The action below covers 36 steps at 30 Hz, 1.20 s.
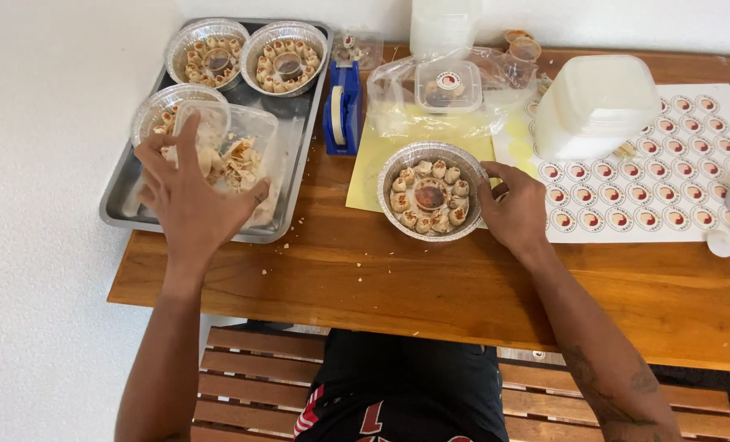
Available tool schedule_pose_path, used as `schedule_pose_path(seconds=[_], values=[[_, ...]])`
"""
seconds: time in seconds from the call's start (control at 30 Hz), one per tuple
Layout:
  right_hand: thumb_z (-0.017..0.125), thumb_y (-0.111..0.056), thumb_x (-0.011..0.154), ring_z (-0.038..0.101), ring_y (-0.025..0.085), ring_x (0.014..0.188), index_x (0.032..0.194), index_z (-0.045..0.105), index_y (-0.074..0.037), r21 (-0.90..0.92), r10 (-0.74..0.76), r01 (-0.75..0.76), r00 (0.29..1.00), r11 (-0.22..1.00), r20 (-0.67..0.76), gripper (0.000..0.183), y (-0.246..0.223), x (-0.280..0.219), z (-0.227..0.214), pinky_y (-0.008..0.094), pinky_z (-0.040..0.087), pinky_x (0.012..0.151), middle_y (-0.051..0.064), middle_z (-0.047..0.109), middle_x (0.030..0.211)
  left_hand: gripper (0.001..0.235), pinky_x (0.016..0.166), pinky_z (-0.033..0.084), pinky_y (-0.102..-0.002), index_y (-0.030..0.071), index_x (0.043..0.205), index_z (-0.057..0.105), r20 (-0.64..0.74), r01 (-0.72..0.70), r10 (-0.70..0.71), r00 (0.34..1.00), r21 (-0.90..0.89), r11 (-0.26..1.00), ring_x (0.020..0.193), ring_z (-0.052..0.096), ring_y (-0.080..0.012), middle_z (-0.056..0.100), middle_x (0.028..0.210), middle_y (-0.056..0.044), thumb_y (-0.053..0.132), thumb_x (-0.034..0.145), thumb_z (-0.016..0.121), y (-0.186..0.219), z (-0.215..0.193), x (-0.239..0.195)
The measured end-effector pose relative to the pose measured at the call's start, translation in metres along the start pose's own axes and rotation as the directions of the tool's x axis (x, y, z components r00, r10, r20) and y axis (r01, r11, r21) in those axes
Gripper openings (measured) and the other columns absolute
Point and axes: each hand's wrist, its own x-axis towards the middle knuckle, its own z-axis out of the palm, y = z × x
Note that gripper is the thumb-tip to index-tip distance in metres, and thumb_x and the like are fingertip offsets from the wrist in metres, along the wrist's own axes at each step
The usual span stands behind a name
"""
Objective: The person places small food pieces into a foil container, adds a sauce cup, and sprinkles crumbs on top. They repeat this process for multiple containers and arrange them on a tray.
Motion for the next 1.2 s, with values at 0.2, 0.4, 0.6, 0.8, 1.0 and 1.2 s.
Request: schedule_pose_path(seconds=[0.2, 0.4, 0.6, 0.8, 1.0, 1.2], values=[[0.064, -0.005, 0.093, 0.06, 0.015, 0.055, 0.12, 0.075, -0.002, -0.028, -0.022, 0.023, 0.999, 0.999, 0.031, 0.029, -0.002, 0.0, -0.003, 0.034, 0.053, 0.061, 0.006, 0.077, 0.101, 0.122, 0.097, 0.042, -0.069, 0.023, 0.155, 0.041, 0.081, -0.166, 0.159, 0.984, 0.097, 0.981, 0.124, 0.048, -0.0406, 0.037, 0.138, -0.018, 0.065, 0.054, 0.095, 0.017, 0.004, -0.034], [0.068, -0.003, 0.09, 0.059, 0.012, 0.049, 0.123, 0.075, 0.001, -0.041, 0.056, -0.057, 0.998, 0.998, -0.015, 0.033, 0.01, 0.002, -0.007, 0.03, 0.055, 0.06, 0.008, 0.072, 0.073, 0.106, 0.095, 0.04, -0.064, 0.029, 0.148, 0.049, 0.214, -0.261, 0.254, 0.943, 0.006, 0.965, 0.12, 0.051, -0.0405, 0.042, 0.132, -0.014, 0.071, 0.057, 0.085, 0.058, 0.018, -0.089], [0.071, 0.008, 0.089, 0.071, 0.031, 0.066, 0.119, 0.075, 0.007, 0.014, 0.121, -0.12, 0.99, 0.993, -0.069, 0.03, -0.005, 0.005, -0.016, 0.036, 0.057, 0.059, 0.028, 0.074, 0.103, 0.106, 0.102, 0.039, -0.072, 0.024, 0.149, 0.053, 0.41, -0.239, 0.232, 0.882, -0.036, 0.97, 0.127, 0.049, -0.0479, 0.039, 0.135, -0.014, 0.078, 0.062, 0.081, 0.073, 0.036, -0.107], [0.071, 0.008, 0.087, 0.07, 0.03, 0.064, 0.115, 0.076, 0.007, 0.0, 0.098, -0.098, 0.991, 0.995, -0.093, 0.029, 0.017, 0.008, -0.016, 0.038, 0.055, 0.057, 0.027, 0.075, 0.1, 0.113, 0.107, 0.027, -0.081, 0.026, 0.157, 0.041, 0.504, -0.255, 0.236, 0.831, -0.03, 0.966, 0.138, 0.037, -0.0529, 0.035, 0.142, -0.018, 0.073, 0.064, 0.085, 0.084, 0.033, -0.106], [0.072, 0.004, 0.087, 0.071, 0.031, 0.064, 0.114, 0.077, 0.004, -0.04, 0.111, -0.116, 0.988, 0.992, -0.11, 0.027, 0.031, 0.01, -0.013, 0.04, 0.055, 0.055, 0.024, 0.076, 0.099, 0.115, 0.108, 0.003, -0.086, 0.022, 0.159, 0.039, 0.511, -0.372, 0.371, 0.775, -0.106, 0.922, 0.147, 0.022, -0.0558, 0.034, 0.15, -0.023, 0.078, 0.067, 0.08, 0.106, 0.018, -0.076], [0.07, -0.005, 0.095, 0.071, 0.029, 0.066, 0.116, 0.075, 0.006, -0.066, 0.138, -0.146, 0.983, 0.987, -0.12, 0.024, 0.019, 0.012, -0.021, 0.038, 0.057, 0.058, 0.024, 0.075, 0.093, 0.048, 0.092, 0.056, -0.052, 0.02, 0.136, 0.063, 0.347, -0.436, 0.531, 0.773, -0.318, 0.842, 0.107, 0.071, -0.0319, 0.075, 0.103, -0.005, 0.039, 0.093, 0.071, 0.097, 0.091, 0.01]])
